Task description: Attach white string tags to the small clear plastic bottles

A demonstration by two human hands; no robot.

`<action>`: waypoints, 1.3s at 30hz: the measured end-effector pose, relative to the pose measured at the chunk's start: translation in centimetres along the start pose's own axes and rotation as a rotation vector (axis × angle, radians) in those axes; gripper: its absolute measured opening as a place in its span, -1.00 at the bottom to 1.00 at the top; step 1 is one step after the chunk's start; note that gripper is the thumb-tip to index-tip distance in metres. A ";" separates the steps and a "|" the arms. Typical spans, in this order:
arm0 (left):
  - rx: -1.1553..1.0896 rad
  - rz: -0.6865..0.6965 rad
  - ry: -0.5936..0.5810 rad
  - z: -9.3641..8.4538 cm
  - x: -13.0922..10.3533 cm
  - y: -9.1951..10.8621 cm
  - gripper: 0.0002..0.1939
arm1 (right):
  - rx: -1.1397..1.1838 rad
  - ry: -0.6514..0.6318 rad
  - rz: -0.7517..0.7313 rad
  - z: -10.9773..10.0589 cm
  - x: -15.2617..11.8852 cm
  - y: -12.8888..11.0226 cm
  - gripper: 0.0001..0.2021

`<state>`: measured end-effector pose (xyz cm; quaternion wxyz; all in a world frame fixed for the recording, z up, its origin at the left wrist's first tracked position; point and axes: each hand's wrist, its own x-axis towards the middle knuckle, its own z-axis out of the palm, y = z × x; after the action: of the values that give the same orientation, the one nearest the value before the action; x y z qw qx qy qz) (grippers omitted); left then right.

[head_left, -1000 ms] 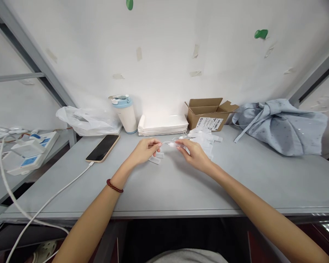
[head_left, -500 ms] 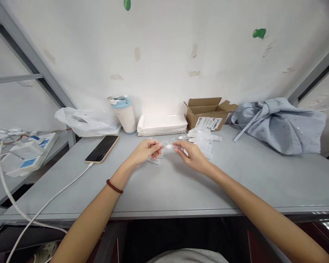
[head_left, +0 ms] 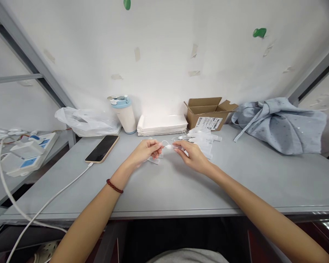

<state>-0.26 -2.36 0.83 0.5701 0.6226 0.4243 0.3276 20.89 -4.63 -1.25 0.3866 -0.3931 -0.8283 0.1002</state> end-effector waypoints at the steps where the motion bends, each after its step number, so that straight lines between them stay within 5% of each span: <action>1: 0.001 -0.004 0.004 0.0 0.0 0.0 -0.68 | -0.001 -0.002 0.002 0.0 0.0 0.0 -0.78; 14: -0.021 0.009 -0.006 -0.1 0.0 -0.1 -0.68 | -0.012 0.002 0.011 0.3 -0.1 0.2 -0.79; 39: 0.049 0.018 0.160 2.1 0.4 -0.8 -0.73 | -0.055 0.007 -0.013 2.0 -0.9 0.4 -0.78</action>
<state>1.65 -2.90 -0.24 0.5160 0.6118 0.4709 0.3711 20.07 -4.75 -3.29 0.3792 -0.3983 -0.8320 0.0735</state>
